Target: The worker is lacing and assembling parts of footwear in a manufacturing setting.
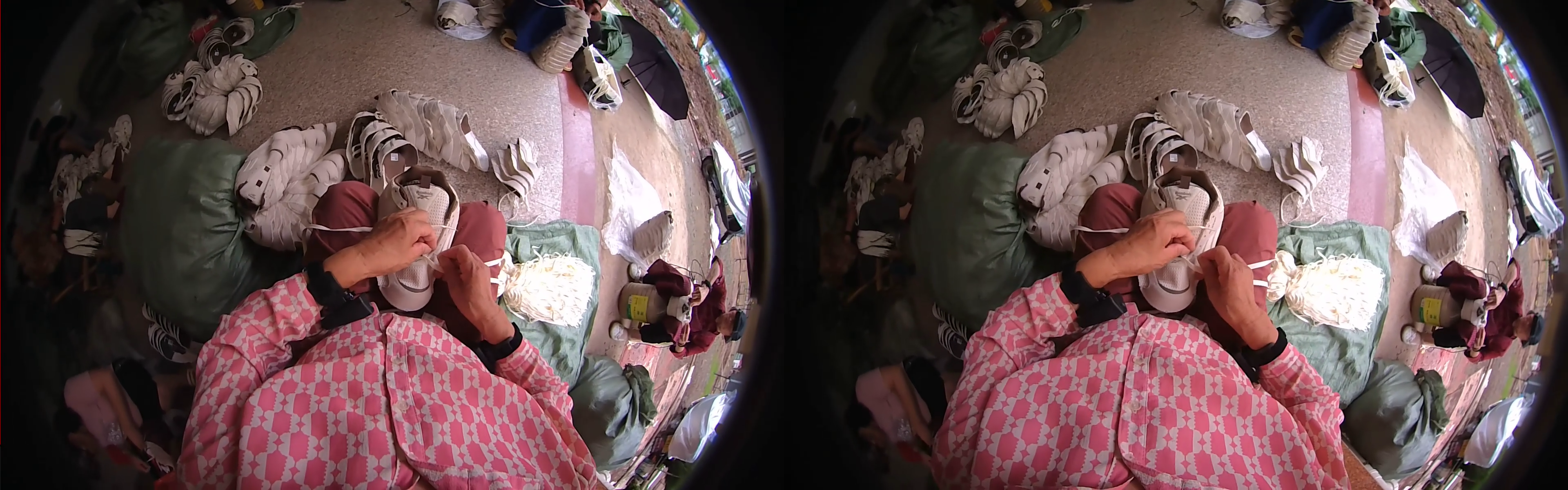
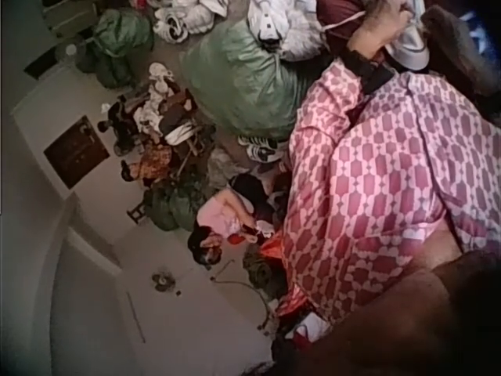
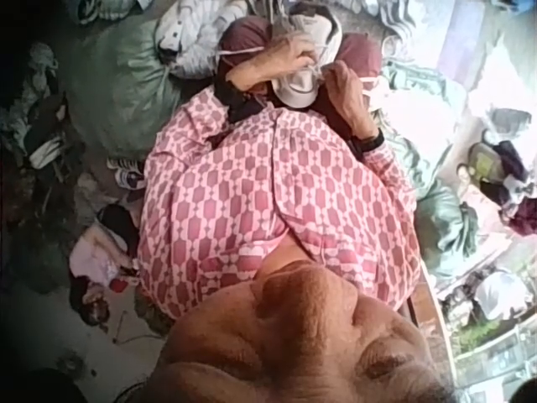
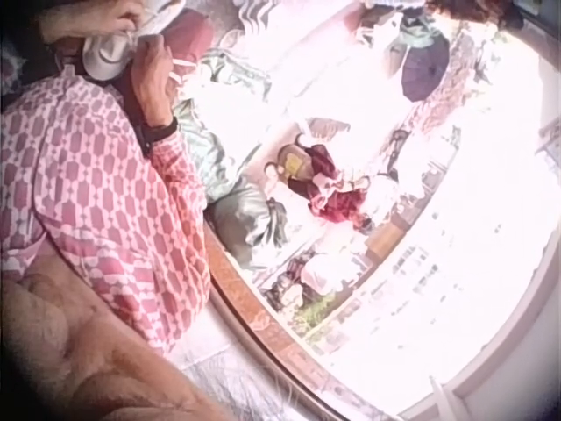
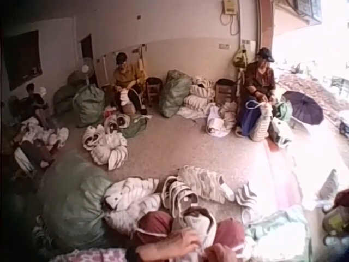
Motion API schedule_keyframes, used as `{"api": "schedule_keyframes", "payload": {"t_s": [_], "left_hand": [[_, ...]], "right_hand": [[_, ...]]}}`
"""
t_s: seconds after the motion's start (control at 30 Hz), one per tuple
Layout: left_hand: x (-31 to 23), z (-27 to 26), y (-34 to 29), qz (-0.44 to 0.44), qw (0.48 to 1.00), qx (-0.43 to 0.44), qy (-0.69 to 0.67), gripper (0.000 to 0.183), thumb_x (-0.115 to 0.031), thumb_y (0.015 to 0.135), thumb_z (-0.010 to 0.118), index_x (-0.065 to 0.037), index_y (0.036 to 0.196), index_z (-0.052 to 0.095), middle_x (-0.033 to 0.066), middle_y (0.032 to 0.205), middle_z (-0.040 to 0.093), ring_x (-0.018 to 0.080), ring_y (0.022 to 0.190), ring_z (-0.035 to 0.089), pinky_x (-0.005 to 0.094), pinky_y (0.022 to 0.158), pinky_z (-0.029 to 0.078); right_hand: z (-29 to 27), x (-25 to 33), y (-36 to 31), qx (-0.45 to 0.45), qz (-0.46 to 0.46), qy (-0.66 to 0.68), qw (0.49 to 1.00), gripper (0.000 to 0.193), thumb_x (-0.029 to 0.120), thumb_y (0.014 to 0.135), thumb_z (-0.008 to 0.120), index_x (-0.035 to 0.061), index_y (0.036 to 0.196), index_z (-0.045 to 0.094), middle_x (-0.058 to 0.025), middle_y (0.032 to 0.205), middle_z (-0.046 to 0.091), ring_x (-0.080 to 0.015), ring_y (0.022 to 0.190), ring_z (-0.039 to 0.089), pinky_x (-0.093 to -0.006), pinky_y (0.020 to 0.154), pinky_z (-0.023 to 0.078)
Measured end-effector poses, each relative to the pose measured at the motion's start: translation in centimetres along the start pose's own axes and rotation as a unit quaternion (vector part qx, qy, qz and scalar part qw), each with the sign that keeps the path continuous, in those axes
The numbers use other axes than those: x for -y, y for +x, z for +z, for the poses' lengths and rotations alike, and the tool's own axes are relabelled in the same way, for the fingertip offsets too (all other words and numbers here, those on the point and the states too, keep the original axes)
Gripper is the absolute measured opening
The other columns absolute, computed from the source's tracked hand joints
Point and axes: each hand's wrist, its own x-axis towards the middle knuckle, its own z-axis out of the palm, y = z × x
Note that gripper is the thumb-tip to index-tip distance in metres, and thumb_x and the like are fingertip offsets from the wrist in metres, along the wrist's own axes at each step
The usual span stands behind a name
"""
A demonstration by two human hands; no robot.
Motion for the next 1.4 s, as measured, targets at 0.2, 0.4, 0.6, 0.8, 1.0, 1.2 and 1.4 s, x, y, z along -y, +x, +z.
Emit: {"api": "schedule_keyframes", "payload": {"t_s": [0.2, 0.4, 0.6, 0.8, 1.0, 1.2, 1.4], "left_hand": [[0.1, 0.4, 0.0, -0.007, 1.000, 0.001, 0.007, 0.006, -0.008, 0.074, 0.065, -0.004, 0.078, 0.064, 0.0082, 0.080, 0.056, 0.0272, 0.087, 0.057, 0.0370, 0.077, 0.046], [0.2, -0.5, -0.1, 0.040, 0.999, 0.007, -0.001, 0.005, -0.006, 0.075, 0.063, -0.004, 0.079, 0.065, 0.0092, 0.081, 0.056, 0.0281, 0.086, 0.057, 0.0382, 0.077, 0.046], [0.3, -1.5, 0.8, 0.137, 0.987, 0.057, 0.064, 0.006, -0.008, 0.077, 0.063, -0.005, 0.082, 0.065, 0.0105, 0.082, 0.056, 0.0300, 0.084, 0.060, 0.0387, 0.074, 0.049], [0.4, -0.7, 1.1, 0.107, 0.991, 0.056, 0.061, 0.006, -0.010, 0.077, 0.065, -0.006, 0.082, 0.065, 0.0093, 0.082, 0.056, 0.0283, 0.082, 0.061, 0.0375, 0.073, 0.049], [0.8, -0.5, 1.1, 0.091, 0.991, 0.069, 0.065, 0.008, -0.011, 0.075, 0.066, -0.006, 0.081, 0.065, 0.0091, 0.082, 0.058, 0.0290, 0.081, 0.061, 0.0377, 0.074, 0.049], [0.8, -0.4, 1.2, 0.091, 0.993, 0.070, 0.040, 0.009, -0.008, 0.074, 0.066, -0.005, 0.082, 0.066, 0.0097, 0.084, 0.059, 0.0298, 0.083, 0.062, 0.0380, 0.075, 0.049], [0.5, -0.7, 1.3, 0.083, 0.992, 0.082, 0.056, 0.009, -0.007, 0.074, 0.066, -0.004, 0.082, 0.066, 0.0106, 0.086, 0.059, 0.0310, 0.084, 0.062, 0.0386, 0.075, 0.050]], "right_hand": [[-0.5, 1.6, 0.9, 0.016, -0.038, -0.117, 0.992, 0.012, 0.014, 0.088, 0.062, 0.0058, 0.095, 0.056, -0.0107, 0.075, 0.064, -0.0321, 0.069, 0.061, -0.0419, 0.064, 0.046], [-4.5, 3.5, 3.2, 0.049, -0.171, -0.208, 0.962, 0.030, 0.023, 0.083, 0.067, 0.0105, 0.108, 0.056, -0.0066, 0.087, 0.062, -0.0273, 0.082, 0.060, -0.0404, 0.080, 0.040], [-5.5, 3.4, 5.5, 0.163, -0.220, -0.292, 0.916, 0.040, 0.022, 0.074, 0.073, 0.0105, 0.108, 0.054, -0.0062, 0.089, 0.060, -0.0263, 0.088, 0.061, -0.0392, 0.085, 0.038], [-5.3, 2.6, 6.6, 0.201, -0.235, -0.275, 0.910, 0.041, 0.023, 0.070, 0.075, 0.0090, 0.102, 0.053, -0.0066, 0.084, 0.060, -0.0255, 0.087, 0.061, -0.0379, 0.084, 0.039], [-4.9, 2.1, 5.7, 0.133, -0.260, -0.250, 0.923, 0.039, 0.025, 0.073, 0.074, 0.0074, 0.100, 0.053, -0.0077, 0.089, 0.063, -0.0246, 0.084, 0.063, -0.0371, 0.083, 0.040], [-4.7, 2.0, 5.5, 0.161, -0.214, -0.277, 0.923, 0.036, 0.025, 0.074, 0.074, 0.0081, 0.097, 0.051, -0.0086, 0.072, 0.065, -0.0288, 0.072, 0.065, -0.0391, 0.073, 0.045], [-4.2, 0.9, 5.6, 0.156, -0.231, -0.279, 0.919, 0.034, 0.025, 0.073, 0.074, 0.0081, 0.093, 0.052, -0.0090, 0.065, 0.062, -0.0289, 0.067, 0.064, -0.0383, 0.067, 0.046]]}}
